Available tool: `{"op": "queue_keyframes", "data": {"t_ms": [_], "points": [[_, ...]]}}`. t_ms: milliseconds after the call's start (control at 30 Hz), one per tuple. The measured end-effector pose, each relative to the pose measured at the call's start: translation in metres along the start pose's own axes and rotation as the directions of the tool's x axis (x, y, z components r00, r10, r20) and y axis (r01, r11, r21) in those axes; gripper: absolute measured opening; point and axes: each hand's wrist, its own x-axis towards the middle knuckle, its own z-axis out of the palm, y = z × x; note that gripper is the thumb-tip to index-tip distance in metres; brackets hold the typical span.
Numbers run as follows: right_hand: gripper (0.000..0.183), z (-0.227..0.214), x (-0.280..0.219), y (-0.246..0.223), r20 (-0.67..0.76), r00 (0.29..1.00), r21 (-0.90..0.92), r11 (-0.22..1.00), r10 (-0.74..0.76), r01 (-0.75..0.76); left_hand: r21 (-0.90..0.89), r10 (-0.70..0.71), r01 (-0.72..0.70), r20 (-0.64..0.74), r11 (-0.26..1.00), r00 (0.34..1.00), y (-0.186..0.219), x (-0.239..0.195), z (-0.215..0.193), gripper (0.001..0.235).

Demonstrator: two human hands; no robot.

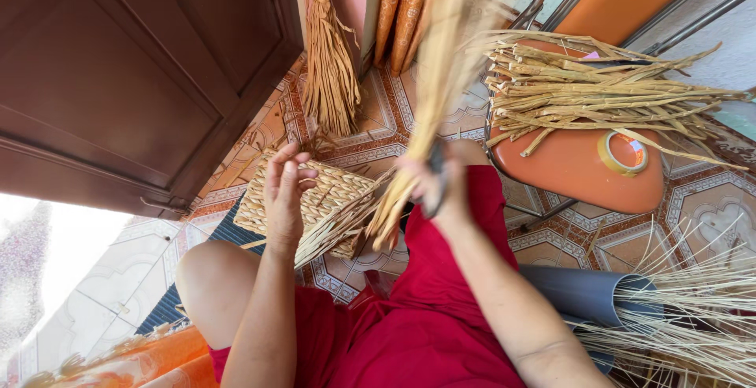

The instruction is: The person trims the protruding ends of a woven wicker mat using shears. They hold the mat and cut the excess strands flush with the woven surface, then place the shears down.

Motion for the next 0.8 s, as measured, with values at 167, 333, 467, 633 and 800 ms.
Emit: {"op": "queue_keyframes", "data": {"t_ms": [167, 333, 467, 633, 800], "points": [[0.025, -0.128, 0.045, -0.066, -0.284, 0.912, 0.282, 0.883, -0.297, 0.376, -0.069, -0.049, 0.046, -0.041, 0.997, 0.998, -0.004, -0.005, -0.02, 0.038], [0.029, -0.268, 0.098, -0.071, -0.576, 0.817, 0.469, 0.806, -0.03, 0.36, -0.036, -0.103, 0.101, -0.046, 0.994, 0.994, -0.01, -0.008, -0.029, 0.037], [0.026, -0.35, 0.136, -0.038, -0.586, 0.804, 0.585, 0.738, 0.097, 0.337, -0.006, -0.117, 0.117, -0.064, 0.993, 0.991, -0.011, -0.01, -0.033, 0.036], [0.022, -0.368, 0.165, 0.009, -0.654, 0.713, 0.625, 0.712, 0.252, 0.321, 0.025, -0.142, 0.145, -0.111, 0.989, 0.984, -0.015, -0.011, -0.037, 0.035], [0.019, -0.351, 0.192, 0.029, -0.74, 0.619, 0.583, 0.71, 0.264, 0.394, 0.064, -0.147, 0.157, -0.136, 0.986, 0.98, -0.02, -0.011, -0.046, 0.034]]}}
